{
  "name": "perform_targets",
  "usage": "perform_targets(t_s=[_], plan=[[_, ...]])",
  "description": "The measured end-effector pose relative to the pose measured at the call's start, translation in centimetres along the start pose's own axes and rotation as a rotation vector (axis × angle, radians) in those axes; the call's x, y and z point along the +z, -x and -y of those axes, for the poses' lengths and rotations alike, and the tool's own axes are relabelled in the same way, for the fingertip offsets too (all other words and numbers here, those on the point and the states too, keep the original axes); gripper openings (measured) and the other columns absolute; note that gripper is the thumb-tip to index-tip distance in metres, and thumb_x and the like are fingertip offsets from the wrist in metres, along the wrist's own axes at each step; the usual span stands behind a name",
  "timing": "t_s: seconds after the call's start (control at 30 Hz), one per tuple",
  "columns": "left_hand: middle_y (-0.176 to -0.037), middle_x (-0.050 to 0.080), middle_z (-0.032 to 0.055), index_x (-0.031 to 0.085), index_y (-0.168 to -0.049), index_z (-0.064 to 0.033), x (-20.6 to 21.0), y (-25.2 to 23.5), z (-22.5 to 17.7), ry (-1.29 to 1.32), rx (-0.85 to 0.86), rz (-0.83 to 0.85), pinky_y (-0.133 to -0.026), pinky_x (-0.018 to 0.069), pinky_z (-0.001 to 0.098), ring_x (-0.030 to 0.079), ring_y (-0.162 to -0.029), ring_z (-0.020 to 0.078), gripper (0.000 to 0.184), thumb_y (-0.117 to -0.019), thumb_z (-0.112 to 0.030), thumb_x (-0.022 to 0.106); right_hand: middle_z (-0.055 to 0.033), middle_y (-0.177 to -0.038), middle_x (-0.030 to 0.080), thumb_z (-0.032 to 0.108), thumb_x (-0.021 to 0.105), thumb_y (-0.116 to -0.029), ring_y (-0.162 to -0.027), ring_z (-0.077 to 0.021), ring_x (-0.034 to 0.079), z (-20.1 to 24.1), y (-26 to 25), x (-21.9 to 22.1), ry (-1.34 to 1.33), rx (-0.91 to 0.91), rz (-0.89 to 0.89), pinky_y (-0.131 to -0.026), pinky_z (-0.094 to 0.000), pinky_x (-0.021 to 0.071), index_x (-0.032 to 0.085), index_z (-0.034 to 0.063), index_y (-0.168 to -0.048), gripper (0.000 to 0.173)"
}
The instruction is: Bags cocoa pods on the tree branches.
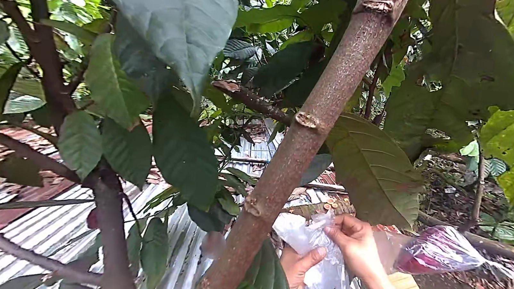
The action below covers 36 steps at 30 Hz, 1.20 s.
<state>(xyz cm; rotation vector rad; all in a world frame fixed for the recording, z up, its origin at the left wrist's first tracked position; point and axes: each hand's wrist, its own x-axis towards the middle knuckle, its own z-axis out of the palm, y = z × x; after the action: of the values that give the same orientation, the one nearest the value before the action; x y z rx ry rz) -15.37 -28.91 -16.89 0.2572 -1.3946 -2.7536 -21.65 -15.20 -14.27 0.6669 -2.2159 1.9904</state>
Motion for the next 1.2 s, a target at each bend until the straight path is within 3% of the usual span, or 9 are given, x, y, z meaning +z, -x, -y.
perform_targets(t_s=[0.17, 0.37, 0.43, 0.5, 0.7, 0.8, 0.9, 1.03, 1.2], plan=[[-0.113, 0.067, 0.0152, 0.053, -0.13, 0.004, 0.5, -0.3, -0.2, -0.058, -0.03, -0.154, -0.088, 0.0582, 0.0333, 0.068, -0.1, 0.0183, 0.052, -0.0834, 0.009, 0.075, -0.0012, -0.076, 0.07, 0.007, 0.054, -0.0987, -0.061, -0.0058, 0.062, -0.3, 0.9, -0.3, 0.132, 0.021, 0.025, -0.063, -0.0262, 0.0554, 0.06, 0.0021, -0.139, 0.041], [-0.096, 0.072, 0.0089, 0.056, -0.118, -0.0017, -1.1, 0.5, -1.1, 0.096, 0.007, -0.103, -0.079, 0.0616, 0.033, 0.072, -0.086, 0.0153, 0.031, -0.09, 0.012, 0.061, -0.0029, -0.088, 0.073, 0.011, 0.052, -0.0984, -0.071, -0.007, 0.066, -1.2, 1.7, -1.3, 0.409, -0.1, -0.022, -0.067, -0.0288, 0.0564, 0.066, 0.0059, -0.13, 0.035], [-0.093, 0.072, 0.0086, 0.058, -0.112, 0.0001, -1.3, 0.7, -1.6, 0.056, 0.033, -0.106, -0.077, 0.0617, 0.0309, 0.072, -0.084, 0.0143, 0.027, -0.0888, 0.015, 0.057, -0.0065, -0.129, 0.068, 0.007, 0.056, -0.0896, -0.108, -0.0128, 0.069, -0.6, 1.5, -1.8, 0.458, -0.067, 0.096, -0.088, -0.0348, 0.06, 0.057, 0.0097, -0.144, 0.054], [-0.091, 0.069, 0.0072, 0.057, -0.11, 0.0024, -0.7, 1.3, -2.7, -0.03, 0.021, -0.126, -0.077, 0.0595, 0.027, 0.07, -0.084, 0.0116, 0.029, -0.087, 0.019, 0.055, -0.0111, -0.154, 0.049, 0.011, 0.062, -0.0835, -0.134, -0.0206, 0.055, 0.4, 0.8, -2.4, 0.477, -0.063, 0.21, -0.101, -0.0401, 0.0545, 0.05, 0.0114, -0.151, 0.069], [-0.092, 0.071, 0.0087, 0.057, -0.113, 0.004, -1.3, 0.9, -2.1, -0.169, 0.068, -0.086, -0.079, 0.0603, 0.029, 0.071, -0.086, 0.0125, 0.04, -0.0769, 0.019, 0.065, -0.0144, -0.156, 0.046, 0.03, 0.066, -0.0855, -0.149, -0.0325, 0.036, 1.6, -1.4, -2.7, 0.617, -0.189, 0.548, -0.118, -0.061, 0.0305, 0.07, 0.0171, -0.131, 0.047], [-0.097, 0.072, 0.0098, 0.057, -0.118, 0.0065, -1.2, 0.8, -2.5, -0.218, 0.073, -0.068, -0.083, 0.0603, 0.0286, 0.071, -0.089, 0.0127, 0.042, -0.0797, 0.019, 0.07, -0.0095, -0.111, 0.074, 0.026, 0.064, -0.0973, -0.114, -0.0212, 0.066, 1.7, -1.1, -3.0, 0.602, -0.277, 0.445, -0.104, -0.0463, 0.047, 0.077, 0.0062, -0.093, 0.024], [-0.102, 0.072, 0.0097, 0.057, -0.12, 0.0055, -2.3, 0.2, -1.6, -0.252, 0.08, -0.016, -0.086, 0.0608, 0.03, 0.071, -0.094, 0.0133, 0.049, -0.0756, 0.017, 0.075, -0.0009, -0.076, 0.067, 0.022, 0.063, -0.0991, -0.074, -0.0045, 0.062, 1.6, 0.2, -3.9, 0.372, -0.09, 0.395, -0.073, -0.0273, 0.0513, 0.072, 0.0025, -0.088, 0.024], [-0.102, 0.073, 0.0105, 0.059, -0.121, 0.0077, -2.4, 0.1, -0.9, -0.468, 0.123, 0.123, -0.09, 0.0598, 0.03, 0.071, -0.096, 0.0126, 0.058, -0.0699, 0.0, 0.086, 0.0059, -0.068, 0.061, 0.019, 0.059, -0.1012, -0.064, -0.0006, 0.057, 0.4, 2.9, -6.0, 0.164, 0.181, 0.318, -0.064, -0.0238, 0.05, 0.067, 0.0064, -0.085, 0.022], [-0.104, 0.073, 0.0116, 0.06, -0.122, 0.0084, -1.8, 0.9, -2.0, -0.795, 0.155, 0.148, -0.093, 0.0568, 0.0299, 0.07, -0.097, 0.0119, 0.057, -0.0758, -0.01, 0.087, 0.0043, -0.061, 0.062, 0.009, 0.053, -0.102, -0.054, -0.0042, 0.058, -0.2, 6.8, -9.7, -0.12, 0.3, -0.082, -0.054, -0.0231, 0.051, 0.061, 0.0096, -0.073, 0.03]])
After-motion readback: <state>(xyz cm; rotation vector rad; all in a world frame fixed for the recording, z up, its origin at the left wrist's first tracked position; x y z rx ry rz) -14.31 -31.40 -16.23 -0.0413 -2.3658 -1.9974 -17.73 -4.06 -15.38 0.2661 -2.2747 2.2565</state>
